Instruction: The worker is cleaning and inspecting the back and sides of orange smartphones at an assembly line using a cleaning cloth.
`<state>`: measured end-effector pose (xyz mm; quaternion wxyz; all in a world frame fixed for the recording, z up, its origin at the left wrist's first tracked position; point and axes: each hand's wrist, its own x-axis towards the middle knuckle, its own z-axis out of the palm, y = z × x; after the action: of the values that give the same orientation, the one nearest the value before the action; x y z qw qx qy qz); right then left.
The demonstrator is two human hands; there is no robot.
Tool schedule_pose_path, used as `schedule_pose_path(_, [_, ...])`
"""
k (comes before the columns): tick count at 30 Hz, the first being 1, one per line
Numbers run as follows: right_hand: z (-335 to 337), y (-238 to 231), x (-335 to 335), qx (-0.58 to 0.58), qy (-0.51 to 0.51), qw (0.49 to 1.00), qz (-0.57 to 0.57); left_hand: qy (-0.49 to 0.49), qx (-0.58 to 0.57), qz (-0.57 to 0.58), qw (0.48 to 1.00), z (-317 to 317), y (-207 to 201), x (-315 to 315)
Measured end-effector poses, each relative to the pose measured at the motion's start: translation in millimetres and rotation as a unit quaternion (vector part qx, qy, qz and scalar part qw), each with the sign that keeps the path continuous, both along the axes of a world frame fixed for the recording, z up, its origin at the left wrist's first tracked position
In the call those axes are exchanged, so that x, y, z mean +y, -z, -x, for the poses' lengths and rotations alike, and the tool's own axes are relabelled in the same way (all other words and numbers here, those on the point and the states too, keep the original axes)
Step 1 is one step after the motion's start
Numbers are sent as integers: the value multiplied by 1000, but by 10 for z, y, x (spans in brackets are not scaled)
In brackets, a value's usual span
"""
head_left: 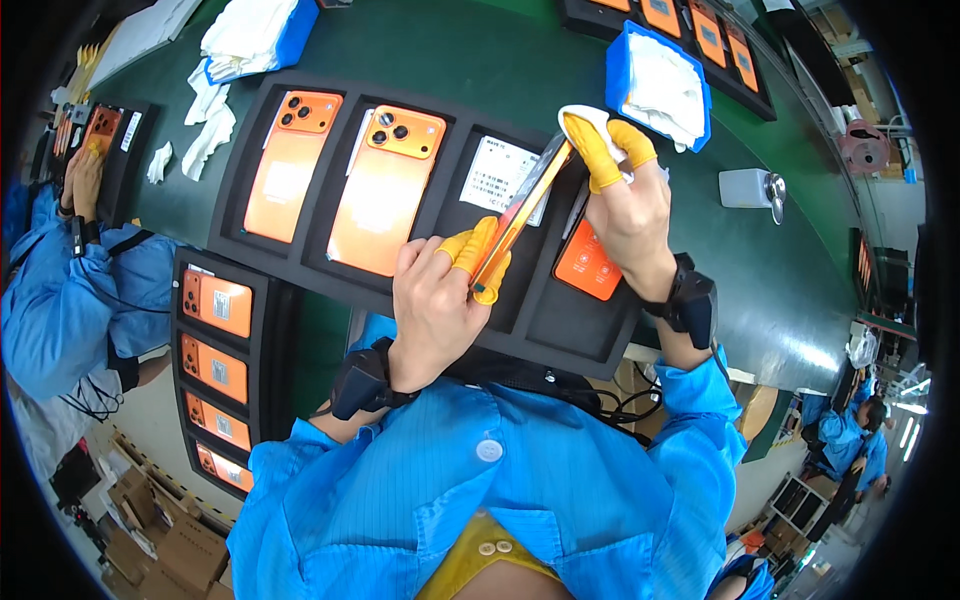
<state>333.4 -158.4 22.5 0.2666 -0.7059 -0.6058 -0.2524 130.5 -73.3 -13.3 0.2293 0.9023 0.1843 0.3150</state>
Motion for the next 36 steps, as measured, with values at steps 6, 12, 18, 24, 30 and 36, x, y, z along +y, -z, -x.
schedule_pose_path(6, [714, 109, -254, 50, -201, 978, 21, 20, 0, 21, 1000, 15, -59, 9])
schedule_pose_path(12, [719, 86, -228, 63, -202, 977, 38, 17, -11, 10, 1000, 13, -9, 32])
schedule_pose_path(18, [105, -5, 42, -28, -69, 997, 1, -6, 3, 21, 1000, 43, -60, 0])
schedule_pose_path(24, [51, 37, 80, 24, 13, 999, -36, 2, -1, 27, 1000, -41, -103, -4])
schedule_pose_path(30, [598, 94, -177, 6, -184, 983, 16, 40, 34, 43, 998, -3, -127, 67])
schedule_pose_path(36, [42, 8, 57, 28, -6, 999, -42, 71, 77, 112, 988, -262, -598, 284])
